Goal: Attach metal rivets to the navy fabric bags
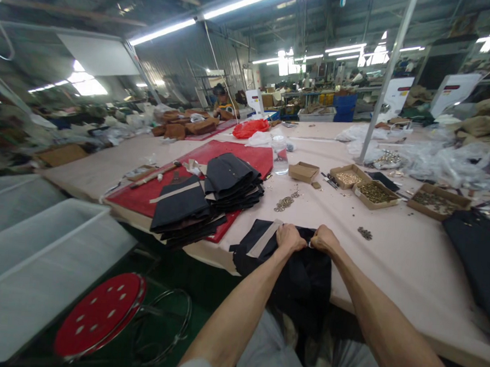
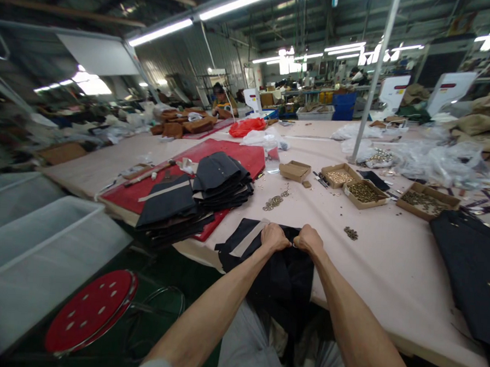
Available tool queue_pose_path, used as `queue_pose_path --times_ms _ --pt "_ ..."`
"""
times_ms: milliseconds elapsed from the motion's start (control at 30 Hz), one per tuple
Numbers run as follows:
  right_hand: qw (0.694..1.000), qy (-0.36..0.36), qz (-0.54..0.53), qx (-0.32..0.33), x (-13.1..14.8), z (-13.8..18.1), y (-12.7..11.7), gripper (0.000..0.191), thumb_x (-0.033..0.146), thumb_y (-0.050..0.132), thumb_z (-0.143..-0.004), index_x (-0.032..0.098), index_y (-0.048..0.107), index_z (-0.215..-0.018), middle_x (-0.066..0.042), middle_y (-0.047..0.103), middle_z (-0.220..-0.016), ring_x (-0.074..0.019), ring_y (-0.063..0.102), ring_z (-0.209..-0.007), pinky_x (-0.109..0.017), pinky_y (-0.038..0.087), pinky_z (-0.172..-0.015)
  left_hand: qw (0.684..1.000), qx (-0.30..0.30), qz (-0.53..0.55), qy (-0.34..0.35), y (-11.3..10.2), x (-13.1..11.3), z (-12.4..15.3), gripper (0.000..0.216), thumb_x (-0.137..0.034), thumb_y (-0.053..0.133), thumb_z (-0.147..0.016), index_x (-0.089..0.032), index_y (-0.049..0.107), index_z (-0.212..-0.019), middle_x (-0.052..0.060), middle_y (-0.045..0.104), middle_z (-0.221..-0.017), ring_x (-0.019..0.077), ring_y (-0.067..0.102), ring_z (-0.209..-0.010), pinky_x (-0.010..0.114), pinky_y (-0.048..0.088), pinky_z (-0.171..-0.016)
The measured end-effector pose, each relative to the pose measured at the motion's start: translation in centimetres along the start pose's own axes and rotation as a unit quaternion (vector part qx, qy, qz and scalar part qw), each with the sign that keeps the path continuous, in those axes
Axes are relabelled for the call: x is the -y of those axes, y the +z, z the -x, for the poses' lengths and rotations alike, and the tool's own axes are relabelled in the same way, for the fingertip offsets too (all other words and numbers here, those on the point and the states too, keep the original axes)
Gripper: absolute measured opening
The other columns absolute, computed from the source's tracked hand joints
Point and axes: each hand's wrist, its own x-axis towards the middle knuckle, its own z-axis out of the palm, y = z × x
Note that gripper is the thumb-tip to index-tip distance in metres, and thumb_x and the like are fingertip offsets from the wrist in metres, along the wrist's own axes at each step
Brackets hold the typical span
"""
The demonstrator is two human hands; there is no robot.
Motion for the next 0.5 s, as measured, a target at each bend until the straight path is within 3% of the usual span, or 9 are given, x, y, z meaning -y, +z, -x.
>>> queue_pose_path --times_ms 133,200,267,333,433,500 --pt "1.0 -0.025 0.002 -0.016 0.8 1.3 -0.8 0.013 0.014 0.07 -0.056 0.016 0.072 -0.068 -0.007 0.07 -0.065 -0.0203 0.067 -0.07 -0.023 0.045 -0.06 1.0 0.009 -0.015 -0.023 -1.0 -0.5 -0.4 0.051 -0.047 0.084 -0.049 -0.015 0.073 -0.087 0.017 0.069 -0.11 0.0352 0.058 -0.116 0.037 0.048 -0.094" --pt "0.998 -0.05 -0.01 -0.028 -0.2 2.0 -1.6 0.018 0.017 0.067 -0.061 0.017 0.074 -0.078 -0.004 0.073 -0.075 -0.0179 0.067 -0.072 -0.022 0.047 -0.063 1.0 0.012 -0.003 -0.015 -1.4 -0.4 -0.6 0.046 -0.046 0.083 -0.052 -0.016 0.073 -0.086 0.015 0.071 -0.105 0.0339 0.058 -0.116 0.037 0.047 -0.096" --pt "0.993 -0.083 -0.035 -0.076 -2.5 2.8 -2.9 0.025 0.021 0.062 -0.069 0.017 0.073 -0.091 -0.004 0.074 -0.085 -0.0171 0.066 -0.076 -0.023 0.049 -0.068 1.0 0.012 0.015 0.004 -1.6 -0.2 -0.6 0.041 -0.047 0.082 -0.056 -0.017 0.074 -0.083 0.012 0.073 -0.099 0.0317 0.059 -0.115 0.036 0.044 -0.099" --pt "0.981 -0.092 -0.049 -0.167 -5.9 3.5 -4.9 0.029 0.024 0.057 -0.074 0.015 0.072 -0.096 -0.006 0.074 -0.088 -0.018 0.066 -0.078 -0.025 0.05 -0.073 0.999 0.002 0.034 0.027 -1.6 0.2 -0.4 0.034 -0.045 0.08 -0.058 -0.019 0.075 -0.079 0.01 0.073 -0.096 0.0292 0.06 -0.112 0.034 0.042 -0.101" --pt "0.953 -0.046 -0.008 -0.299 -11.1 4.0 -8.2 0.033 0.027 0.054 -0.075 0.013 0.072 -0.099 -0.01 0.073 -0.088 -0.0207 0.066 -0.078 -0.029 0.051 -0.078 0.997 -0.019 0.056 0.041 -1.3 0.5 -0.1 0.027 -0.043 0.08 -0.059 -0.02 0.075 -0.072 0.008 0.073 -0.094 0.0268 0.061 -0.109 0.033 0.041 -0.101" --pt "0.943 -0.031 0.032 -0.33 -13.4 3.8 -9.9 0.036 0.028 0.053 -0.076 0.013 0.072 -0.102 -0.011 0.074 -0.091 -0.0219 0.067 -0.081 -0.029 0.051 -0.081 0.997 -0.024 0.065 0.038 -1.2 0.6 0.0 0.025 -0.041 0.081 -0.057 -0.02 0.074 -0.07 0.007 0.072 -0.094 0.0261 0.06 -0.106 0.032 0.042 -0.1"
